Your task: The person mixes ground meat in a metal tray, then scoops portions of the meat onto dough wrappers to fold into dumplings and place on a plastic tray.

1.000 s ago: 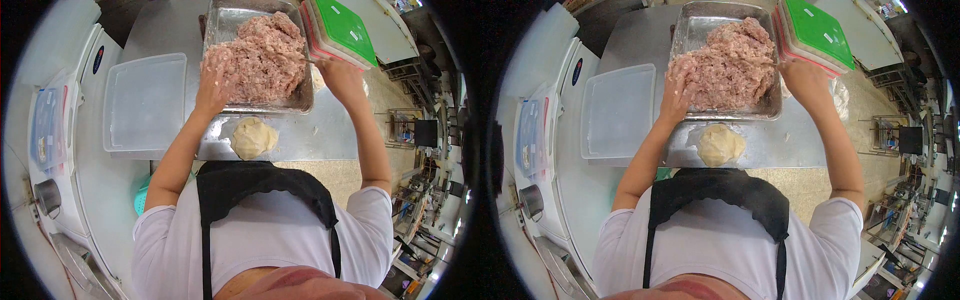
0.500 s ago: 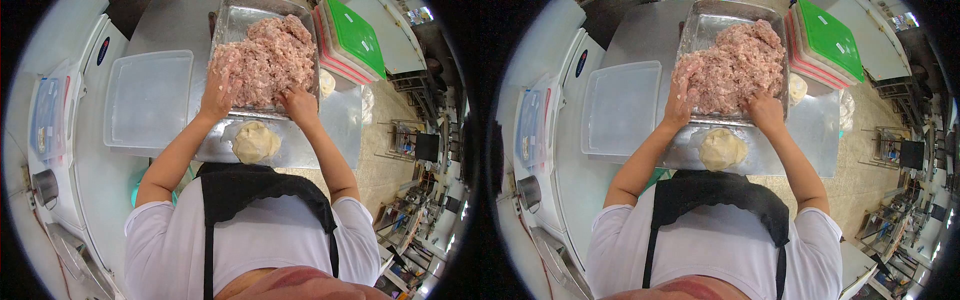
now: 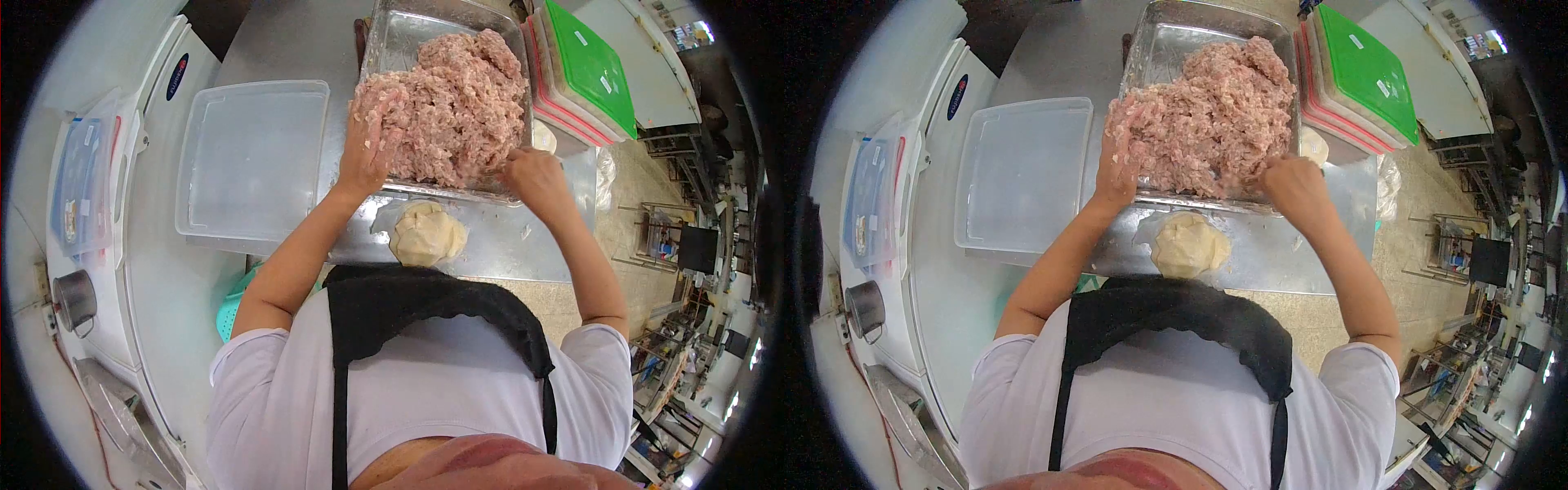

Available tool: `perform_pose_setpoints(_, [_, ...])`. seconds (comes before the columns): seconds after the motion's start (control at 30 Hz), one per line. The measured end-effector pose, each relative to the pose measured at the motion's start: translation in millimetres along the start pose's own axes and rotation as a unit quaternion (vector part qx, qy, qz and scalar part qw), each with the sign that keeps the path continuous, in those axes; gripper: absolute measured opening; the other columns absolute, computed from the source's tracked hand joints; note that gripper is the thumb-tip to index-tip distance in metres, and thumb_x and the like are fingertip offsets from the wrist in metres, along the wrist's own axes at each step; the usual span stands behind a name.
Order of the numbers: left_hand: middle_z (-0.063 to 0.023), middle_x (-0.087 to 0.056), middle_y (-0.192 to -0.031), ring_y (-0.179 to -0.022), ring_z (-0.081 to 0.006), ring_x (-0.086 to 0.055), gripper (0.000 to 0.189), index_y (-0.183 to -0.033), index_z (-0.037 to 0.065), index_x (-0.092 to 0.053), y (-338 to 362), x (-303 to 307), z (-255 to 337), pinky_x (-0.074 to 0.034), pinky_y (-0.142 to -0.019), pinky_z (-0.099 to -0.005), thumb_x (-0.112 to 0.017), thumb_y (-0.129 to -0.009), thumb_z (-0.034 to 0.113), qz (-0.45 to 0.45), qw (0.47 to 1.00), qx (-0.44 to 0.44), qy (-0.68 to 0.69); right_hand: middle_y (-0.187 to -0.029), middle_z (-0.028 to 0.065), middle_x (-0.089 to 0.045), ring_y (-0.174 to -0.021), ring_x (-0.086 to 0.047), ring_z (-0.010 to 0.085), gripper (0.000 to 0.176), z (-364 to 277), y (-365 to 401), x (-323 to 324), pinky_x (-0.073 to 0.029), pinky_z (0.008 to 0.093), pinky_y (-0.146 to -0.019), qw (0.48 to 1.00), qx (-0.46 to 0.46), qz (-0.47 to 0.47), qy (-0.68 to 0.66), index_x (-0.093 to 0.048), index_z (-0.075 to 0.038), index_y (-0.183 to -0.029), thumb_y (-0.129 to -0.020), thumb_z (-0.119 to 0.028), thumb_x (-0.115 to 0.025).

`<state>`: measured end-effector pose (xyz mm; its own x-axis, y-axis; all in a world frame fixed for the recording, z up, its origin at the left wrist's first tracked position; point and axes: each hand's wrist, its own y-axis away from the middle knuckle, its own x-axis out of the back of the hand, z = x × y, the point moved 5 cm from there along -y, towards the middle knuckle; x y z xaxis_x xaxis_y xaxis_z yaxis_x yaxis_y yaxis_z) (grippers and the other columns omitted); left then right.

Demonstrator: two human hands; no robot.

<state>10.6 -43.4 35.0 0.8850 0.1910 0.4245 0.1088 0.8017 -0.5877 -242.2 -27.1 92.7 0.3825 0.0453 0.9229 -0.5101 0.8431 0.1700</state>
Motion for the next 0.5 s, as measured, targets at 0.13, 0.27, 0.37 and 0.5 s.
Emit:
perform_pose_setpoints(0.13, [-0.0187, -0.033, -0.146, -0.135, -0.0403, -0.027, 0.049, -0.136, 0.004, -0.043, -2.3, 1.7, 0.9, -0.015, -0.113, -0.0492, -0.043, -0.096, 0.034, 0.005, 1.000, -0.002, 0.020, -0.077, 0.0111, -0.063, -0.074, -0.064, 0.0312, 0.035, -30.7, -15.4, -35.6, -0.051, 0.0419, -0.063, 0.988, -0.037, 0.024, -0.150, -0.067, -0.007, -0.072, -0.085, -0.039, -0.062])
perform_pose_setpoints(0.27, [-0.0189, -0.033, -0.146, -0.136, -0.0410, -0.025, 0.050, -0.136, 0.003, -0.043, -0.4, 3.2, 1.3, -0.014, -0.114, -0.0489, -0.042, -0.096, 0.033, 0.012, 1.000, 0.013, 0.005, -0.073, 0.0158, -0.063, -0.071, -0.063, 0.0347, 0.038, -56.7, -29.6, -48.5, -0.050, 0.0452, -0.061, 0.945, -0.092, 0.085, -0.303, -0.067, -0.007, -0.076, -0.090, -0.041, -0.056])
perform_pose_setpoints(0.37, [-0.0200, -0.032, -0.146, -0.138, -0.0408, -0.022, 0.050, -0.137, 0.003, -0.042, -1.8, 3.8, 4.6, -0.014, -0.114, -0.0497, -0.040, -0.097, 0.032, 0.021, 1.000, 0.016, 0.017, -0.076, 0.0201, -0.064, -0.074, -0.062, 0.0389, 0.039, -51.1, -34.6, -60.8, -0.048, 0.0471, -0.064, 0.902, -0.165, 0.023, -0.398, -0.066, -0.003, -0.081, -0.092, -0.039, -0.055])
perform_pose_setpoints(0.5, [-0.0205, -0.033, -0.147, -0.140, -0.0394, -0.020, 0.062, -0.137, 0.003, -0.041, -1.1, 1.4, 2.2, -0.012, -0.114, -0.0484, -0.027, -0.098, 0.049, 0.009, 1.000, 0.017, -0.008, -0.082, 0.0247, -0.064, -0.082, -0.061, 0.0430, 0.039, -22.0, -37.7, -48.3, -0.047, 0.0467, -0.070, 0.820, -0.233, 0.174, -0.493, -0.064, 0.000, -0.087, -0.094, -0.037, -0.053])
